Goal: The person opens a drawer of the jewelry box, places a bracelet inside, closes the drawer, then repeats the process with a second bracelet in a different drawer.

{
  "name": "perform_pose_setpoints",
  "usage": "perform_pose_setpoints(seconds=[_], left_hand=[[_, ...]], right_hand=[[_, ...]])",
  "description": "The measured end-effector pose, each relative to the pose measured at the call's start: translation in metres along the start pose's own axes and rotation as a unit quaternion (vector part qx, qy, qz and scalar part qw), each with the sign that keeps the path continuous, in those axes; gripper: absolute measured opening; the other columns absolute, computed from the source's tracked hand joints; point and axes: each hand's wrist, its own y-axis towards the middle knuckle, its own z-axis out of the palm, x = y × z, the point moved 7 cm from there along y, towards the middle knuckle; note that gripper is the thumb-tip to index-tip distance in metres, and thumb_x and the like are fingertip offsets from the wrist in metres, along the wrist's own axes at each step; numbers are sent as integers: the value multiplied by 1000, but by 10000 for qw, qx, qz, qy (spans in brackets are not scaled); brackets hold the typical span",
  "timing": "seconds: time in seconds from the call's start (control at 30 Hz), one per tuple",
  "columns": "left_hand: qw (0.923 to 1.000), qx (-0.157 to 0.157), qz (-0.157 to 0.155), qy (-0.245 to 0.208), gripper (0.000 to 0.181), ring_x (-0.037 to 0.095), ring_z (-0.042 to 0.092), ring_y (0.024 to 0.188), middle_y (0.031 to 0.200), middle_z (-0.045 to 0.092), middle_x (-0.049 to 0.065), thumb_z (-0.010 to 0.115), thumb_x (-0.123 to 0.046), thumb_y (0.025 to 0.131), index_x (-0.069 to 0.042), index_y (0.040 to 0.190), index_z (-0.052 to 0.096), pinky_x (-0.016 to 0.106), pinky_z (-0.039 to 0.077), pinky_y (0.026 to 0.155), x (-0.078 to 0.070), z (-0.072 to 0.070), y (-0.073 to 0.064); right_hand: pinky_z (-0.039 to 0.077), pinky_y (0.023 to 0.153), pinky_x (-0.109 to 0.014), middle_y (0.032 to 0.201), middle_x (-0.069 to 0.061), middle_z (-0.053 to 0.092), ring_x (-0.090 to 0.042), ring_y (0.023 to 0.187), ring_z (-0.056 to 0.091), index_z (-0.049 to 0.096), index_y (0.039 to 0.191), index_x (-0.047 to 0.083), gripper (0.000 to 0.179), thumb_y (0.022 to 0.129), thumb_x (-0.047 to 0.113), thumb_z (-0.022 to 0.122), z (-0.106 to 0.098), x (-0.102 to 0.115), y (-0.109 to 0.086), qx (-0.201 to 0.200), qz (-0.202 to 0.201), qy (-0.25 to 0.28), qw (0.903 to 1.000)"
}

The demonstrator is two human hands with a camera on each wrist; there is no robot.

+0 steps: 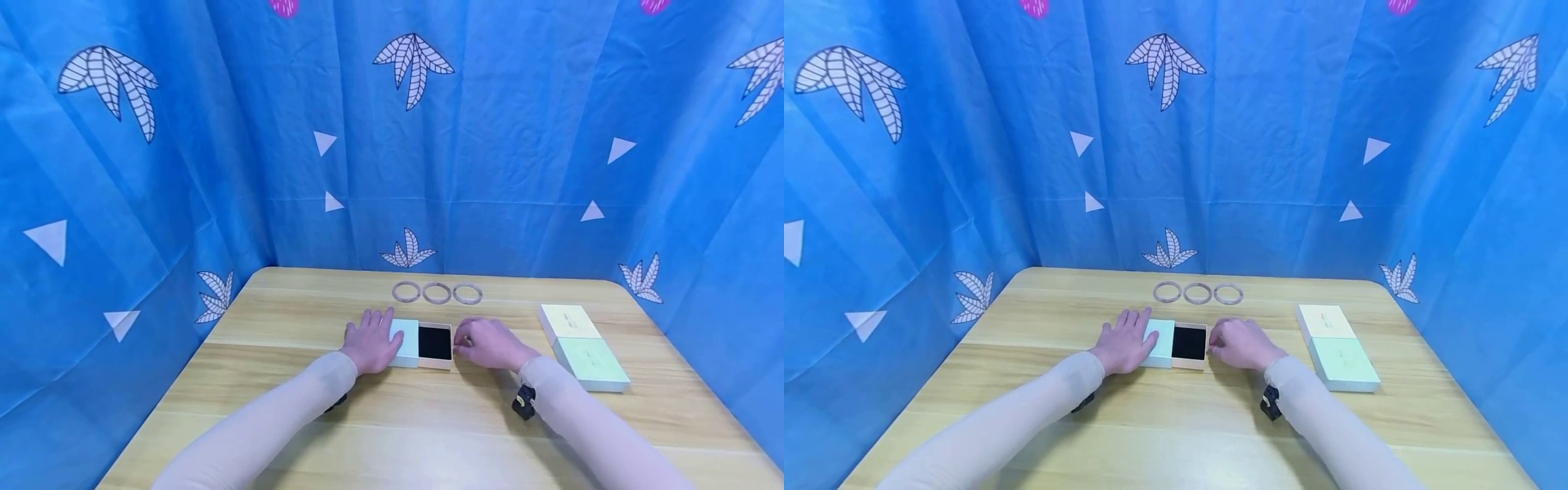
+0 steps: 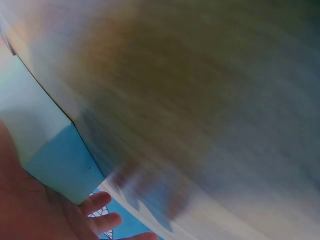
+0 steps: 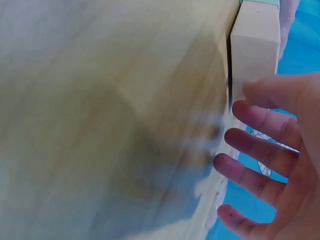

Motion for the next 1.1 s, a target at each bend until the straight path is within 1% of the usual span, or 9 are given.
perform_pose_setpoints(seconds=[0.07, 0.17, 0.3, 0.4, 0.47, 0.7, 0.8, 0.97, 1.1], left_hand=[[10000, 2, 10, -2, 75, 38, 22, 153, 163, 31, 13, 23, -62, 102, -18, 162, 20, 69, 26, 114, 0, 0, 0], [10000, 9, 0, 0, 74, 38, 22, 153, 162, 32, 13, 23, -62, 102, -18, 162, 20, 69, 26, 114, 1, 1, 1], [10000, 1, -3, 0, 74, 38, 22, 153, 162, 32, 13, 24, -61, 103, -18, 162, 20, 69, 26, 114, 0, -1, 1], [10000, 16, 18, 10, 74, 39, 21, 153, 162, 31, 13, 24, -61, 103, -17, 162, 19, 70, 25, 114, -1, -1, 1], [10000, 25, 25, 13, 74, 39, 21, 153, 162, 32, 14, 24, -60, 103, -17, 162, 19, 70, 25, 113, 0, 0, 2], [9999, 102, -64, 71, 76, 37, 19, 154, 164, 30, 12, 20, -64, 101, -20, 163, 16, 70, 24, 114, 3, 5, 4], [9998, 153, -86, 116, 77, 36, 19, 154, 164, 29, 11, 18, -65, 101, -21, 163, 15, 69, 24, 115, 2, 5, 4], [9998, 140, -83, 108, 75, 37, 20, 153, 164, 30, 12, 22, -63, 102, -19, 163, 18, 70, 24, 114, 0, 1, 2], [9999, 83, -66, 108, 74, 37, 21, 153, 163, 31, 13, 23, -62, 102, -18, 162, 20, 70, 25, 114, -1, -1, 0]], right_hand=[[54, 80, -38, 103, 5, 73, -10, 82, 63, 77, 95, 21, 10, 88, 28, 75, 0, -2, 1, 146, 54, 41, 9999], [54, 85, -41, 111, 3, 73, -12, 86, 64, 77, 102, 20, 18, 87, 31, 75, -2, -4, 4, 354, 163, 160, 9991], [54, 91, -45, 120, 0, 71, -19, 96, 68, 76, 110, 18, 27, 89, 34, 72, -11, -5, 9, 521, 288, 288, 9978], [54, 93, -49, 123, -2, 71, -27, 103, 70, 75, 112, 17, 28, 91, 35, 69, -19, -5, 14, 579, 288, 274, 9975], [53, 94, -51, 123, -2, 71, -30, 106, 69, 75, 112, 17, 29, 91, 36, 68, -24, -4, 19, 581, 255, 202, 9978], [51, 94, -56, 123, -5, 70, -30, 116, 64, 77, 109, 18, 31, 89, 40, 68, -36, -2, 43, 412, 118, -129, 9990], [51, 94, -56, 124, -5, 70, -29, 116, 64, 77, 110, 18, 34, 88, 42, 69, -38, 0, 54, 475, 81, -263, 9985], [52, 95, -52, 123, -3, 71, -27, 114, 66, 75, 115, 17, 40, 87, 45, 69, -37, 0, 71, 643, 73, -392, 9971], [49, 103, -50, 130, -3, 69, -28, 123, 62, 73, 121, 18, 43, 88, 45, 69, -34, 1, 84, 812, 101, -336, 9961]])
